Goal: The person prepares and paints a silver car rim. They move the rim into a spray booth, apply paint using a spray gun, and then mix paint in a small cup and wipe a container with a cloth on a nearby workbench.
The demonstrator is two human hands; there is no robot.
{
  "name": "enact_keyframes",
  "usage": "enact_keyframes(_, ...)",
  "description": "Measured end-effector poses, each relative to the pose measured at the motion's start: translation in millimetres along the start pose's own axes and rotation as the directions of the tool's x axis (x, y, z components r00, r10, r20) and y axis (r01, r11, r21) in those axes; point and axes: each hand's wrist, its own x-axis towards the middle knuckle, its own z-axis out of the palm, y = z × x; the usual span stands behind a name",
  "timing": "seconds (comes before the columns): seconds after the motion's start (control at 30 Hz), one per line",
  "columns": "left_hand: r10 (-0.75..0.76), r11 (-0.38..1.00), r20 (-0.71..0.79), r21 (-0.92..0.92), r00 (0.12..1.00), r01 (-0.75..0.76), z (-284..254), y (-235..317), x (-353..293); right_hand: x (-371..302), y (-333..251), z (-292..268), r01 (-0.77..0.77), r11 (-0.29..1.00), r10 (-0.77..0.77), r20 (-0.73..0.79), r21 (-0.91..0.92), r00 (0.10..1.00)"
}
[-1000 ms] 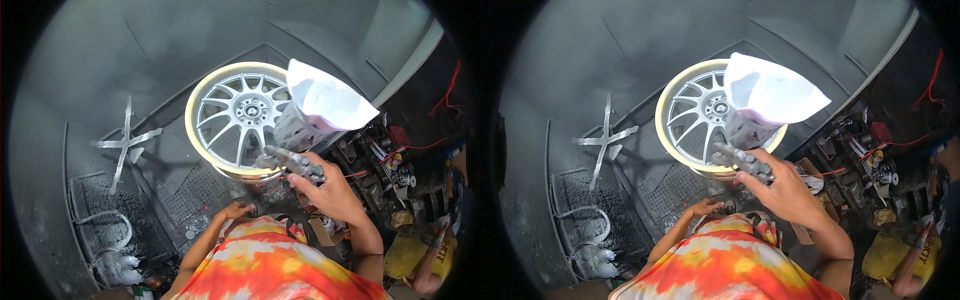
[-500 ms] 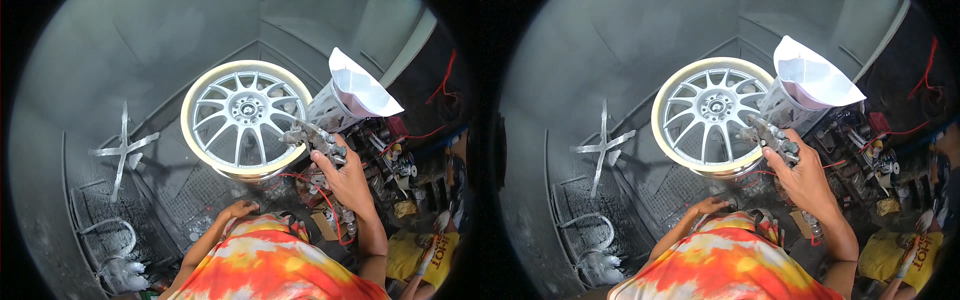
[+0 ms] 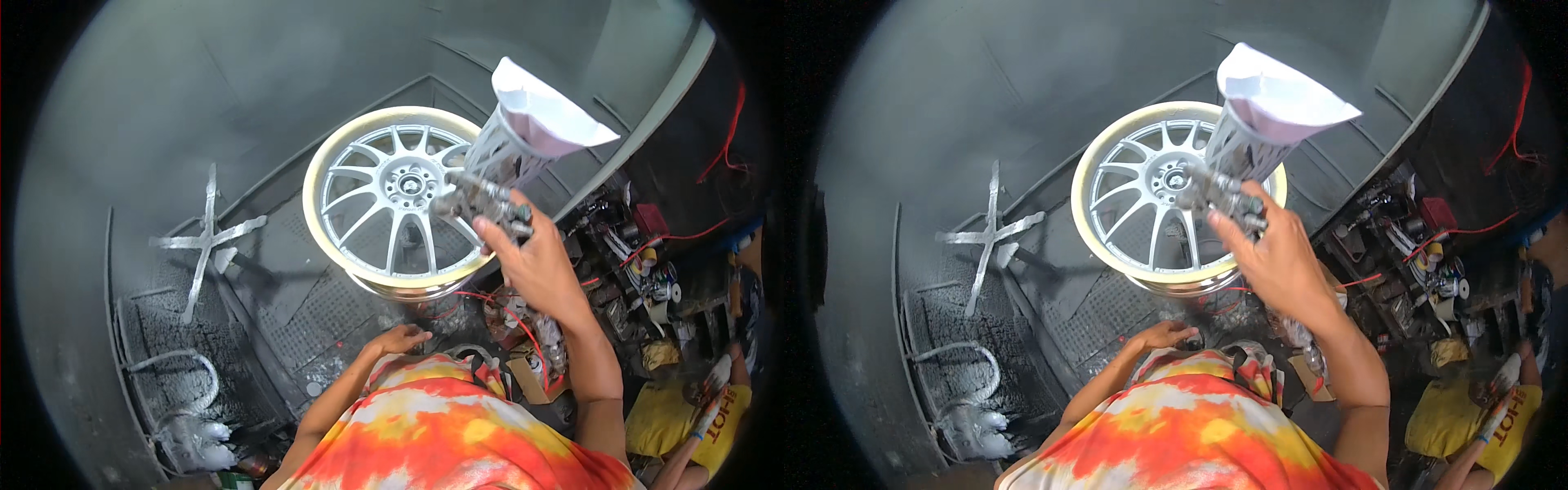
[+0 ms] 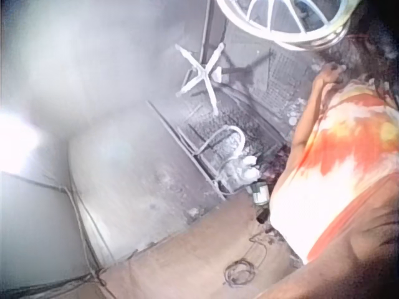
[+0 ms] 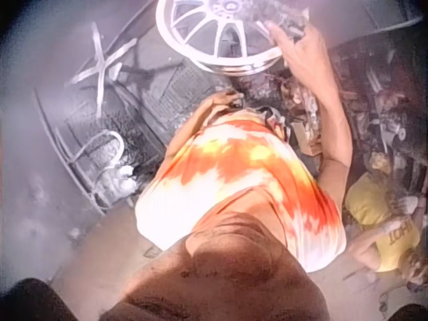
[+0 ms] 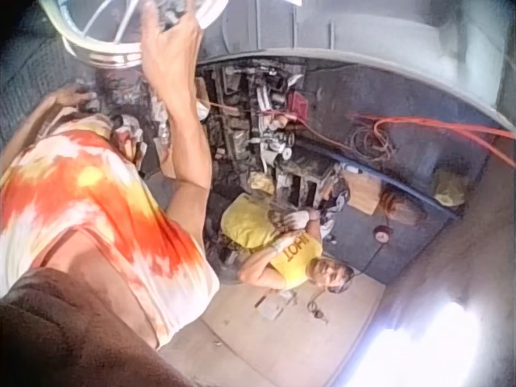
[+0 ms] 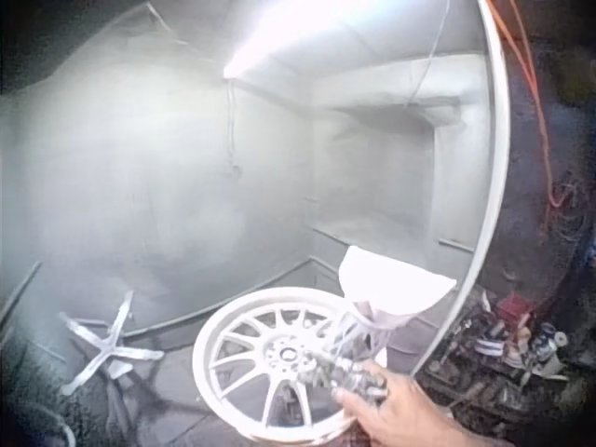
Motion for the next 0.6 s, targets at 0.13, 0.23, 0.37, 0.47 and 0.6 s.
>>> enact_keyframes(0.13,0.019,1.000,-0.082,-0.007,0.996,-0.019,19,-6,0,40,10,-13,0.130,0.988,-0.139,-0.117,-0.086,0.983)
enact_keyframes(0.23,0.007,0.998,-0.146,-0.063,0.989,-0.016,42,-16,-2,67,19,-26,0.158,0.985,-0.165,-0.118,-0.067,0.979)
enact_keyframes(0.37,-0.033,0.954,-0.304,-0.294,0.952,-0.060,91,-17,-12,88,32,-33,0.204,0.977,-0.210,-0.099,-0.067,0.973)
enact_keyframes(0.47,-0.116,0.929,-0.372,-0.368,0.921,-0.031,126,9,-20,87,42,-37,0.219,0.976,-0.218,-0.040,0.018,0.975)
enact_keyframes(0.6,-0.106,0.728,-0.597,-0.592,0.795,-0.347,180,78,-43,61,50,-41,0.290,0.934,-0.327,0.165,0.211,0.931)
